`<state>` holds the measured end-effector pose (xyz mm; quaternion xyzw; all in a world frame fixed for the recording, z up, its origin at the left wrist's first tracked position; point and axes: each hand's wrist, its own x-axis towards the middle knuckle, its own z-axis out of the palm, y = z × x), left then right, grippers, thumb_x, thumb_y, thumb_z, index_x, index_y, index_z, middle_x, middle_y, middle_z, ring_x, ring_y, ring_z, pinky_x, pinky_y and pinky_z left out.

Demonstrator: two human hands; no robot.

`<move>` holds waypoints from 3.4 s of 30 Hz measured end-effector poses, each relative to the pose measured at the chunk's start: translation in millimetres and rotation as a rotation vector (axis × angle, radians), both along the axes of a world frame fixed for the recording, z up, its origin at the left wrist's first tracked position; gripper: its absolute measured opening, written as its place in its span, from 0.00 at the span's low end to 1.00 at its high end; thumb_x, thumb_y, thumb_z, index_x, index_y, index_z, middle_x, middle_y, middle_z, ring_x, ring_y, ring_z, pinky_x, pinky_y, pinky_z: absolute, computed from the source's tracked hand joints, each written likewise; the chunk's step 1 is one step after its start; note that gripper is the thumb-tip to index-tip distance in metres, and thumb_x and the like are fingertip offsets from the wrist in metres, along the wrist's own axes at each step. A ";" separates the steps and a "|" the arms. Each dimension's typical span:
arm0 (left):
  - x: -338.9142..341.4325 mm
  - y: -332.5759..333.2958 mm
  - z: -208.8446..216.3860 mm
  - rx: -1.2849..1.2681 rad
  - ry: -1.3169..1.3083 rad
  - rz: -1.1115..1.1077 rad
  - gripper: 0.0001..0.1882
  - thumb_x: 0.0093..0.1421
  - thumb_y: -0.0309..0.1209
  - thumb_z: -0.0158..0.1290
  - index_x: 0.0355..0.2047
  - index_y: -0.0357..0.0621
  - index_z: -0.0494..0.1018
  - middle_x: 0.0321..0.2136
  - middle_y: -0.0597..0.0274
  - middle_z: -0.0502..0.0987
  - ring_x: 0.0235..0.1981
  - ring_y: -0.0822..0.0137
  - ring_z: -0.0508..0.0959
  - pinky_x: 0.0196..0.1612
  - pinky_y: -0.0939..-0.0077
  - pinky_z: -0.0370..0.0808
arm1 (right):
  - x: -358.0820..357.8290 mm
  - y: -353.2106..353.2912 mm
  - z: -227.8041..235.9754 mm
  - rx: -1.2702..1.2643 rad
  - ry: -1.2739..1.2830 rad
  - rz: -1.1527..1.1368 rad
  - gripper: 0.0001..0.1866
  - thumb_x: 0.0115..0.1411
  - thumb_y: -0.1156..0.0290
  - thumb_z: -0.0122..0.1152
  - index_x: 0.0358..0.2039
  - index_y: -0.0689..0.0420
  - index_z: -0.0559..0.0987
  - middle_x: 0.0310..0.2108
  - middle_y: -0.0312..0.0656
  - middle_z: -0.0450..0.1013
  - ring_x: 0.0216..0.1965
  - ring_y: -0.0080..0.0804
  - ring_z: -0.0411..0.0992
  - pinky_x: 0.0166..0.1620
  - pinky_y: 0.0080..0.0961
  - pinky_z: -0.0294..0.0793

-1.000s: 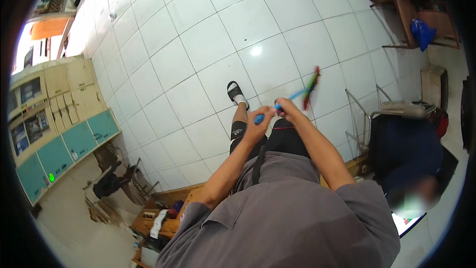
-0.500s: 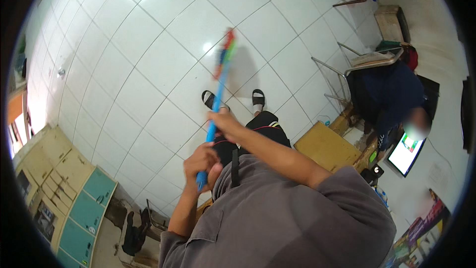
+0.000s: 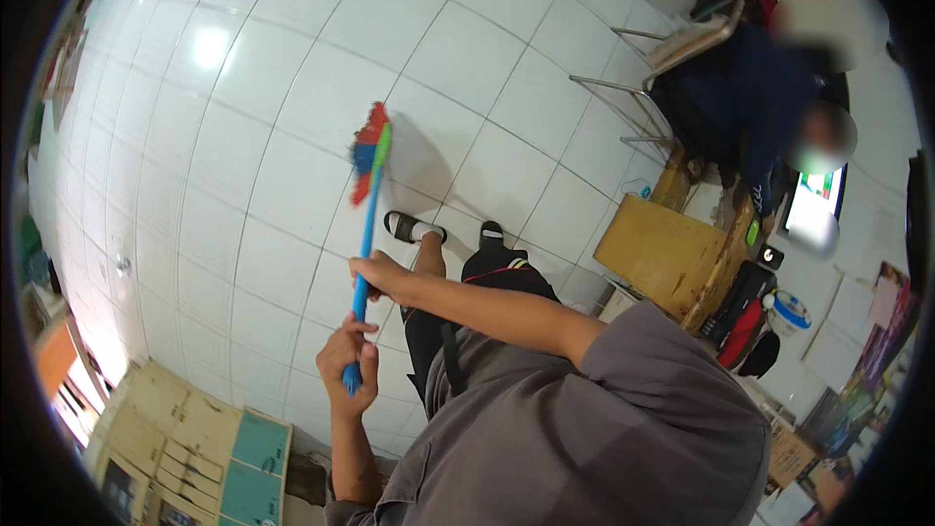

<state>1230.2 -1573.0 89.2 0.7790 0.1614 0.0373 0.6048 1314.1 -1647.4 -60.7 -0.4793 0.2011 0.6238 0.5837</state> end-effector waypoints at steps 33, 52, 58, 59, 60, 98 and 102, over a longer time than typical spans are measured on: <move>370.3 -410.9 -72.3 -0.215 0.021 -0.124 0.11 0.59 0.29 0.43 0.35 0.33 0.70 0.41 0.49 0.71 0.51 0.59 0.65 0.53 0.68 0.59 | 415.4 -445.4 -61.5 -0.459 -0.622 -0.147 0.17 0.46 0.62 0.50 0.18 0.67 0.72 0.16 0.48 0.70 0.15 0.41 0.71 0.17 0.32 0.72; 340.7 -239.7 -3.9 0.063 -0.047 0.053 0.11 0.55 0.29 0.47 0.18 0.38 0.66 0.17 0.58 0.70 0.37 0.56 0.75 0.53 0.54 0.59 | 351.8 -215.5 -10.0 -0.118 -0.221 -0.169 0.12 0.42 0.64 0.50 0.17 0.61 0.65 0.12 0.38 0.60 0.11 0.29 0.62 0.12 0.26 0.62; 378.5 -213.7 -114.6 -0.377 0.237 0.262 0.11 0.57 0.30 0.46 0.22 0.35 0.67 0.30 0.58 0.71 0.36 0.68 0.70 0.42 0.75 0.65 | 436.5 -237.8 -114.0 -0.490 -0.365 0.107 0.12 0.41 0.62 0.53 0.12 0.55 0.66 0.10 0.34 0.58 0.09 0.25 0.57 0.12 0.24 0.58; 379.8 -207.4 -154.3 -0.434 0.271 0.372 0.12 0.58 0.31 0.45 0.24 0.34 0.69 0.31 0.58 0.73 0.32 0.72 0.68 0.36 0.78 0.64 | 442.0 -229.8 -157.0 -0.567 -0.418 0.199 0.11 0.42 0.62 0.52 0.12 0.54 0.67 0.10 0.33 0.58 0.09 0.24 0.57 0.11 0.24 0.56; 396.3 -187.9 -156.2 -0.480 0.155 0.460 0.12 0.59 0.30 0.45 0.23 0.32 0.69 0.30 0.57 0.74 0.32 0.72 0.68 0.37 0.78 0.65 | 440.1 -208.7 -171.0 -0.520 -0.345 0.246 0.11 0.42 0.61 0.51 0.13 0.53 0.67 0.10 0.33 0.58 0.09 0.24 0.57 0.12 0.25 0.57; 641.7 10.4 55.6 0.039 0.085 0.362 0.08 0.47 0.25 0.54 0.15 0.41 0.67 0.21 0.57 0.73 0.33 0.60 0.76 0.49 0.60 0.65 | 669.7 50.5 27.1 -0.131 -0.176 0.359 0.15 0.46 0.58 0.52 0.15 0.56 0.68 0.11 0.34 0.60 0.08 0.23 0.58 0.09 0.20 0.59; 759.3 -14.8 -98.7 -0.239 -0.090 0.447 0.06 0.53 0.22 0.50 0.21 0.33 0.66 0.30 0.52 0.73 0.41 0.60 0.73 0.49 0.68 0.64 | 831.1 4.8 -96.6 -0.338 -0.497 0.226 0.14 0.46 0.57 0.51 0.15 0.53 0.68 0.09 0.32 0.59 0.09 0.24 0.61 0.11 0.20 0.60</move>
